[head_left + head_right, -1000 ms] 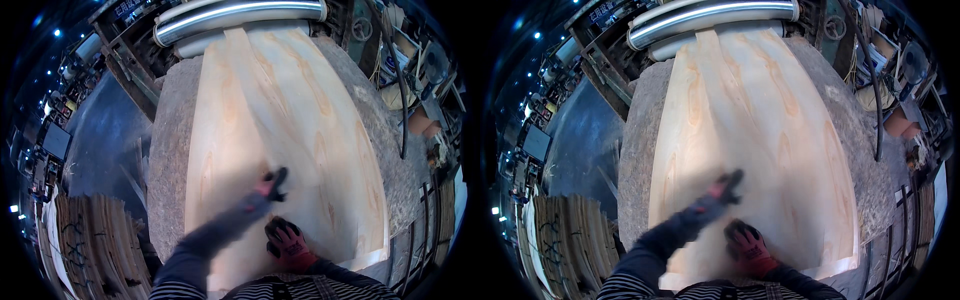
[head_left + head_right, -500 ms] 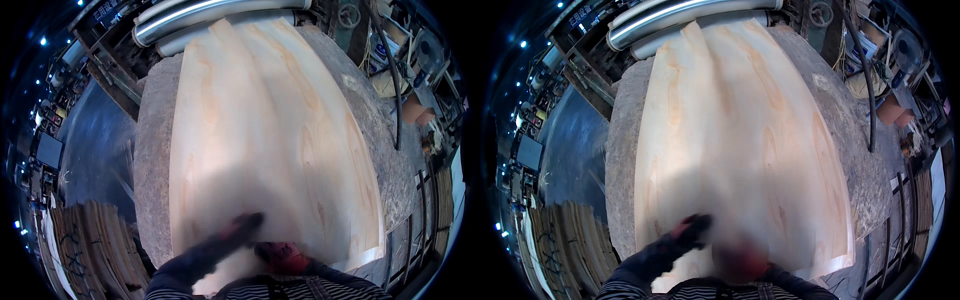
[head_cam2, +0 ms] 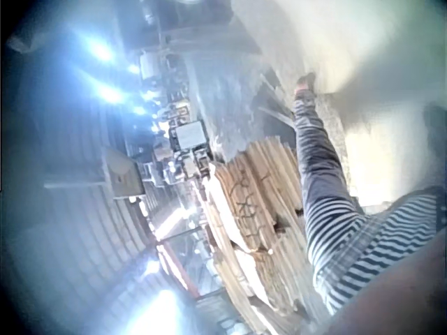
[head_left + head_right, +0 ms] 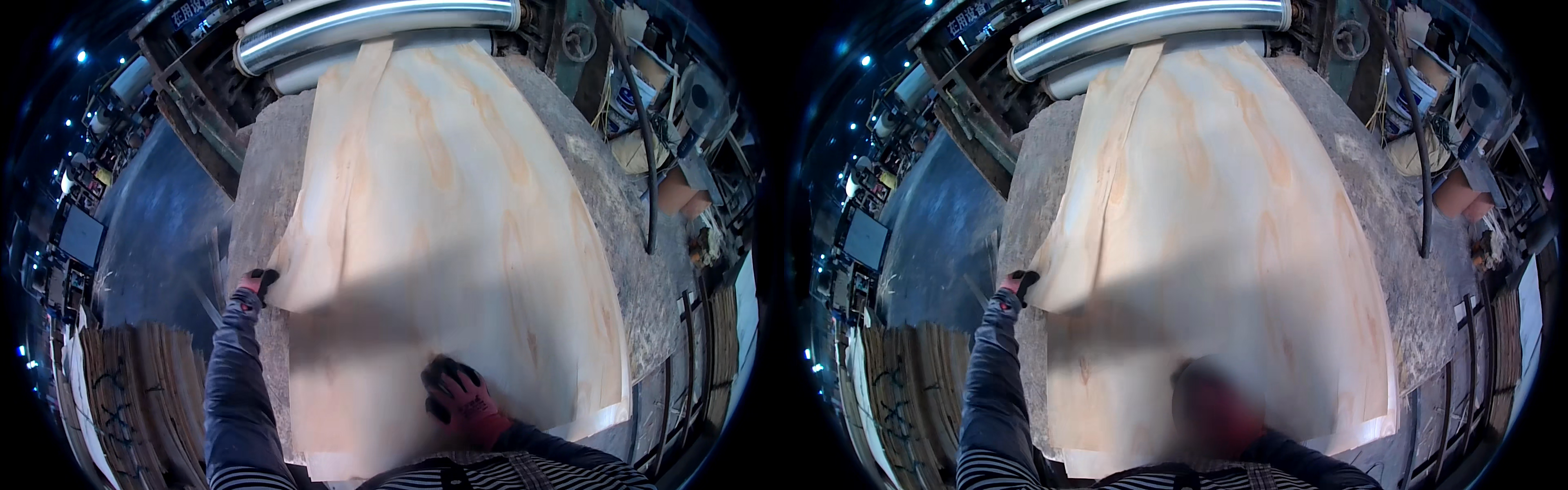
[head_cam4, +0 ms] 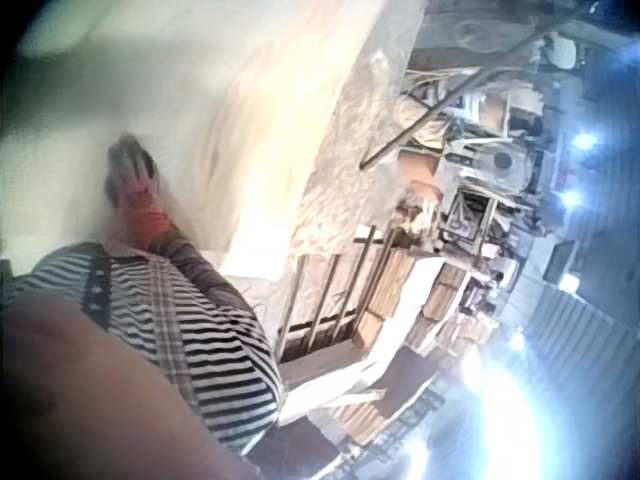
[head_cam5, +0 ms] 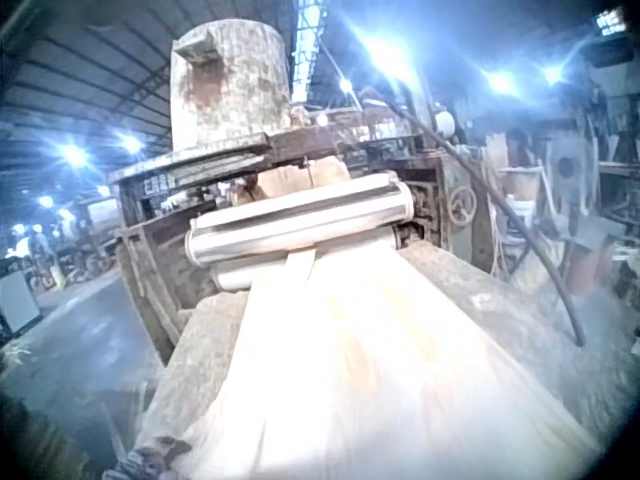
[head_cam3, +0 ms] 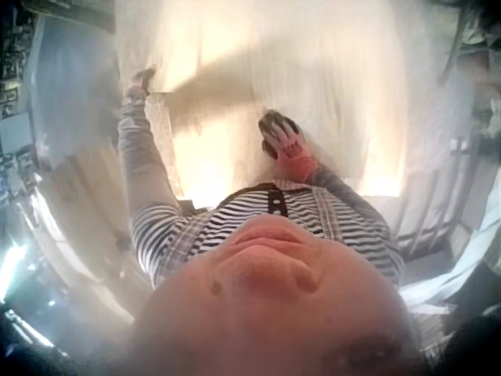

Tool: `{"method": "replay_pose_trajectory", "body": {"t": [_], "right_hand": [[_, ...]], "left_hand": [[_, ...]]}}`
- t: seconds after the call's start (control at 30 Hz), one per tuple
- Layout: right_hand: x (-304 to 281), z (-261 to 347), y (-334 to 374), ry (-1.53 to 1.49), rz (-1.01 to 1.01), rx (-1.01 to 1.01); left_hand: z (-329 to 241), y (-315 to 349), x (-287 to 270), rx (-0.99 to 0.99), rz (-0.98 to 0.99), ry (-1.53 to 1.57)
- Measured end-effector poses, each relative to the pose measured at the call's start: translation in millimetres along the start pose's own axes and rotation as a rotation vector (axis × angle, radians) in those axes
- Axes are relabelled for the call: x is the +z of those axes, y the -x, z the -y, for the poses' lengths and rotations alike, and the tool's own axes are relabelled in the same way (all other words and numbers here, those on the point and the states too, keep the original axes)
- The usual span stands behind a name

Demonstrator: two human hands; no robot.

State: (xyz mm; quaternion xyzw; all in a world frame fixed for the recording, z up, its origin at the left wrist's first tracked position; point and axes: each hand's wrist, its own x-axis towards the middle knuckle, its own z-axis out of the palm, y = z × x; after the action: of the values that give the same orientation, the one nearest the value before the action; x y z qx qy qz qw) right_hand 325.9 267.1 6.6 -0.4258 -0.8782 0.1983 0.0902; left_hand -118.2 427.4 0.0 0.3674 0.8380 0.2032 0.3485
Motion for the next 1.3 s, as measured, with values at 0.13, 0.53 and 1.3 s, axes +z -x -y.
{"method": "replay_pose_trajectory", "body": {"t": [0.13,0.53,1.3], "right_hand": [[1,2,2,-0.016,-0.004,-0.044],[15,-6,-5,0.754,-0.031,-0.268],[25,-11,5,0.098,0.092,-0.026]], "left_hand": [[32,-15,-49,0.122,-0.137,0.150],[97,-98,-121,0.655,-0.103,0.340],[-14,-150,-116,0.586,0.067,0.848]]}}
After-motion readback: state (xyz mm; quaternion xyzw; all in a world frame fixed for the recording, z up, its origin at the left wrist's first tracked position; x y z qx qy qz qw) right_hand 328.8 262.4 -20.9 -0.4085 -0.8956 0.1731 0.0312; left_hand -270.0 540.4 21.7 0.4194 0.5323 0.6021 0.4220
